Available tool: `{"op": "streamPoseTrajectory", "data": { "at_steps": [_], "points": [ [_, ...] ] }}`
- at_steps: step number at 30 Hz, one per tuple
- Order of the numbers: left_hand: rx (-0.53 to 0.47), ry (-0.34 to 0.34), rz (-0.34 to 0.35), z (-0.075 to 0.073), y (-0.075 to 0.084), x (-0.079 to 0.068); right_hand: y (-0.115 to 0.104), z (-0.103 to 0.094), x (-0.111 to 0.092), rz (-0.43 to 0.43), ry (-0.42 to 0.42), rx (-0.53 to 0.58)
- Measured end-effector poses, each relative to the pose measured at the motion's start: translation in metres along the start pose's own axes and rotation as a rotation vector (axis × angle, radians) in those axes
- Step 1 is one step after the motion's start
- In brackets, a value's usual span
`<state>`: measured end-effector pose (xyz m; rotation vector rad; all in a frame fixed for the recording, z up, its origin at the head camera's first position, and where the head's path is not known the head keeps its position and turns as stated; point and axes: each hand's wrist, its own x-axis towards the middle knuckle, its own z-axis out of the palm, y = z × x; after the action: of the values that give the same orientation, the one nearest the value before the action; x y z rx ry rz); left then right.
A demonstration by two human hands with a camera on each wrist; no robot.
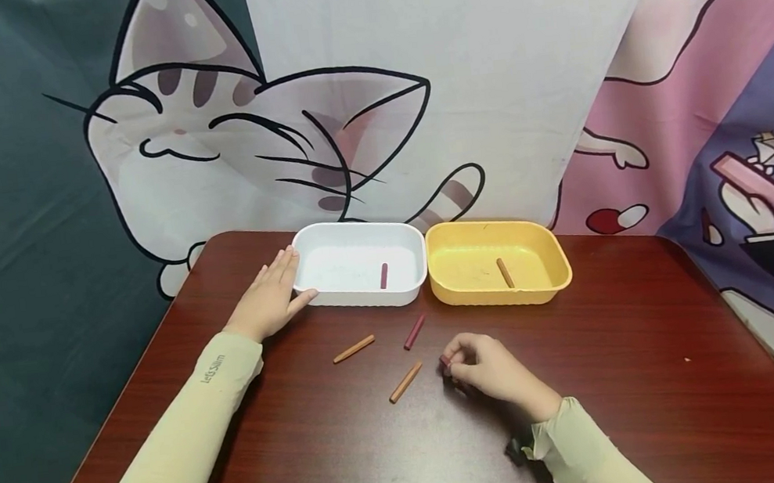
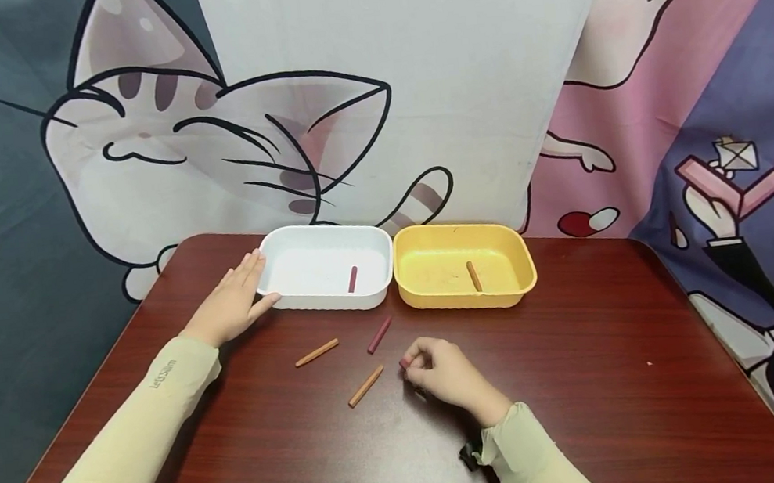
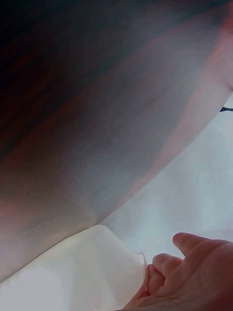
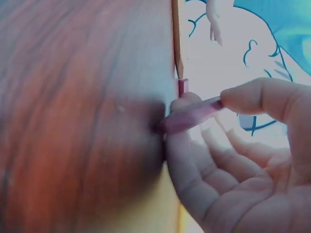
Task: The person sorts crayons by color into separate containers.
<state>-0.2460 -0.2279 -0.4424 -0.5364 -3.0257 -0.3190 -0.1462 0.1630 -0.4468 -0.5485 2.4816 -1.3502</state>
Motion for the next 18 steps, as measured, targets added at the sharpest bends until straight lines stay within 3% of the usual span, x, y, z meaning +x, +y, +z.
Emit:
{"op": "streamPoseTrajectory", "data": {
  "at_steps": [9, 18],
  "points": [
    [0.002, -0.001, 0.002, -0.001, 0.000, 0.000, 0.004, 0.001, 0.012, 0.109, -0.005, 0.493],
    [0.001, -0.017, -0.007, -0.002, 0.001, 0.001, -0.006, 0.002, 0.026, 0.067, 0.032, 0.677]
  ]
}}
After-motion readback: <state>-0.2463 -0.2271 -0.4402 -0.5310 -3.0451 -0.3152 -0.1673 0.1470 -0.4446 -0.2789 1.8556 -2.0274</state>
